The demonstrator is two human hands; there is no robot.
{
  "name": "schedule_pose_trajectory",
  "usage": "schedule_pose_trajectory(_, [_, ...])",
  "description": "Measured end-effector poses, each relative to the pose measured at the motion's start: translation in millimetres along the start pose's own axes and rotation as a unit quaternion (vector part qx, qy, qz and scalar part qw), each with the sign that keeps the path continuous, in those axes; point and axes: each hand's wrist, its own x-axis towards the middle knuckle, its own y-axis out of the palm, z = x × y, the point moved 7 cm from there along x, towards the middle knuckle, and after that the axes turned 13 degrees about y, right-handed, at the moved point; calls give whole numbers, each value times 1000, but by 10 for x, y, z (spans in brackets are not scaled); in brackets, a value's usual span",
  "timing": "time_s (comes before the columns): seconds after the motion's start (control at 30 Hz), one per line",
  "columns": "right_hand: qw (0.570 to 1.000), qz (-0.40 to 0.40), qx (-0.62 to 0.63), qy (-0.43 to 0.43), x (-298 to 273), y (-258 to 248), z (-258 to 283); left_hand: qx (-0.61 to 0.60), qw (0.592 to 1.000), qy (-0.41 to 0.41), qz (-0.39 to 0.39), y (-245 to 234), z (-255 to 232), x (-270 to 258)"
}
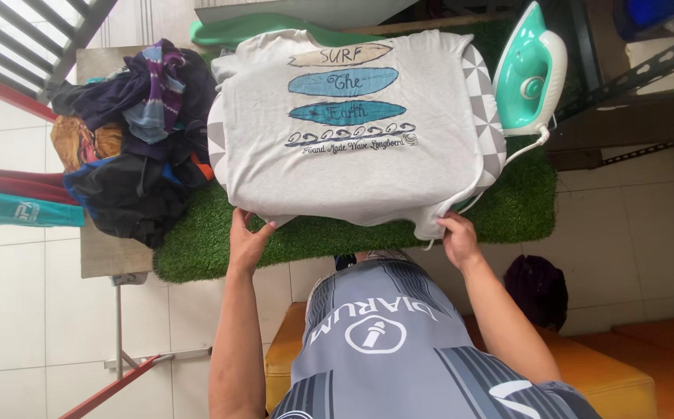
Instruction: The person irons a white t-shirt on an ironing board, smoothing the front and back surfaces with a steam iron. The person adjusts the shirt's position and flips it over to iron the other side.
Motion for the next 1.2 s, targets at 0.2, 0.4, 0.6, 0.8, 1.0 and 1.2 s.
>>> schedule_pose_trajectory(0.2, [947,-272,-166,-29,-33,-562,195,-63,998,-13,-13,-164,119,89])
schedule_pose_trajectory(0.4, [965,-168,-181,-91,-9,-277,670,-53,997,-57,-15,-247,159,174])
schedule_pose_trajectory(0.6, [940,-143,-306,-47,-320,-65,934,-72,994,-81,15,-276,11,127])
schedule_pose_trajectory(0.8, [890,-283,-350,-73,-511,-216,1005,-115,992,-55,27,-361,-40,40])
schedule_pose_trajectory(1.0, [962,-224,-135,-79,-365,-540,939,-127,990,-57,18,-440,142,37])
schedule_pose_trajectory(1.2, [974,-158,-159,-19,-169,-359,752,-108,992,-53,25,-350,173,62])
